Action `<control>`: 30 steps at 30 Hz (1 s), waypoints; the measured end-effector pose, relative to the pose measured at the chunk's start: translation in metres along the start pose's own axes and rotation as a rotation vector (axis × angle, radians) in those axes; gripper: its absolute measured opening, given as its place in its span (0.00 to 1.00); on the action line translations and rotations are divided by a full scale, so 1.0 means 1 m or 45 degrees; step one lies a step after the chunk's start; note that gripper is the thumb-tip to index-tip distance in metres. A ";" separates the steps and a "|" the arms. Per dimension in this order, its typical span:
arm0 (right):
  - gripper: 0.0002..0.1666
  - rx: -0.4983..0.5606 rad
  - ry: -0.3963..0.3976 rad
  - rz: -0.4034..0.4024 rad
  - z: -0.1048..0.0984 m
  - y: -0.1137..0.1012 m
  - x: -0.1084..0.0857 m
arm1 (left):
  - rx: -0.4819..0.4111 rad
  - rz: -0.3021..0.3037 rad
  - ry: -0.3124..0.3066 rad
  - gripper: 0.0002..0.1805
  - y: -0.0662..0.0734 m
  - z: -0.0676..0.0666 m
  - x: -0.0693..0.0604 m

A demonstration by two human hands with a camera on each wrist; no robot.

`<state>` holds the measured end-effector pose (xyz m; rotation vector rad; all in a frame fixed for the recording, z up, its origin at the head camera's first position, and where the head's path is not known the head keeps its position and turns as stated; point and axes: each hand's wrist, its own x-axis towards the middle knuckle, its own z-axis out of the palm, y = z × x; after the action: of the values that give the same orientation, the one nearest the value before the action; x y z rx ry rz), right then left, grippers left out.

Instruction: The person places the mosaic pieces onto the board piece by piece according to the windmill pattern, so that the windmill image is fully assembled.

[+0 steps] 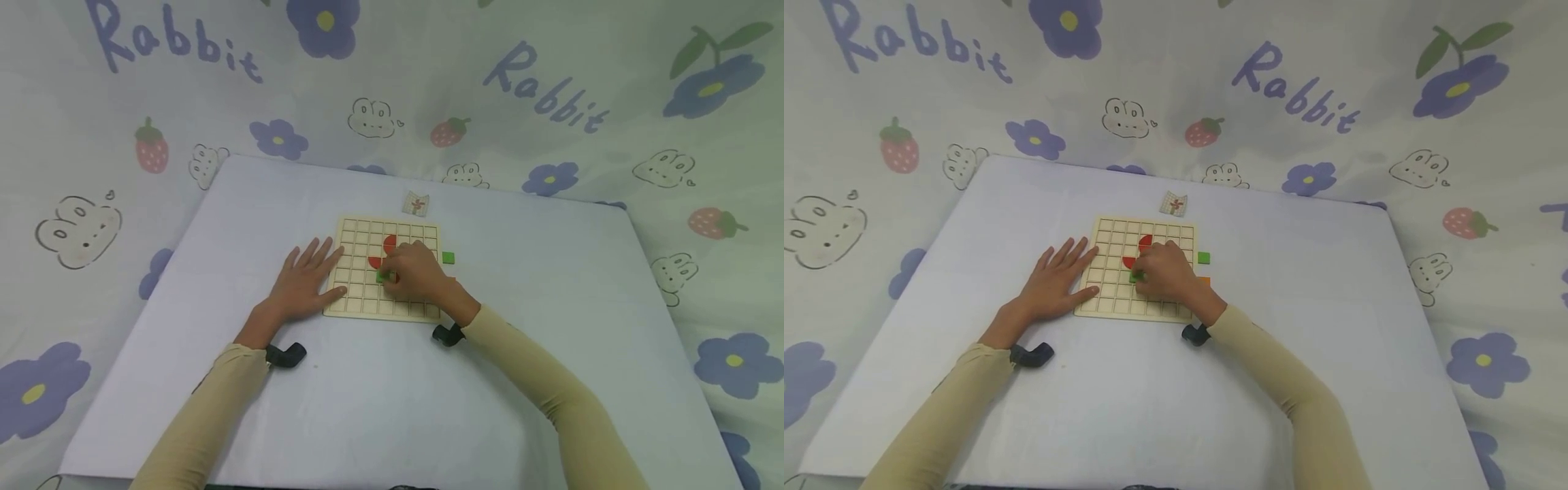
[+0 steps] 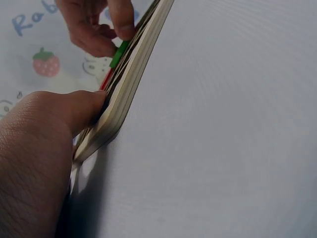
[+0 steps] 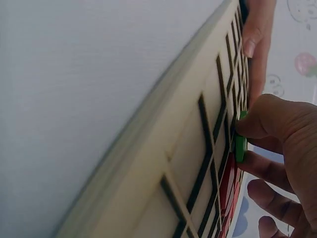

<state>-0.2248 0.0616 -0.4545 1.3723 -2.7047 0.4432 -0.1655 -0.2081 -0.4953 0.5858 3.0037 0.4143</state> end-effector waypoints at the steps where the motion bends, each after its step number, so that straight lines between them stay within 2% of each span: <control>1: 0.09 -0.015 -0.025 0.007 0.000 -0.001 -0.001 | 0.002 0.001 0.000 0.47 0.000 0.000 0.000; 7: 0.04 -0.075 -0.120 0.044 -0.009 -0.002 -0.007 | 0.010 0.010 0.002 0.47 0.001 0.000 0.000; 13: 0.03 0.002 -0.062 0.013 -0.009 0.000 -0.011 | 0.000 0.003 0.000 0.47 0.001 -0.001 0.000; 20: 0.05 -0.038 -0.015 -0.005 -0.006 0.001 -0.013 | -0.002 0.008 0.016 0.47 0.000 -0.001 0.001; 24: 0.02 -0.007 -0.032 0.068 -0.009 0.005 -0.017 | -0.015 0.009 0.009 0.47 0.000 0.000 0.001; 30: 0.03 0.007 -0.061 0.264 -0.017 0.024 -0.035 | -0.017 0.010 0.016 0.47 0.001 -0.001 0.000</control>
<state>-0.2244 0.1070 -0.4503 1.1217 -2.8998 0.4374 -0.1648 -0.2073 -0.4937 0.5968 3.0090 0.4397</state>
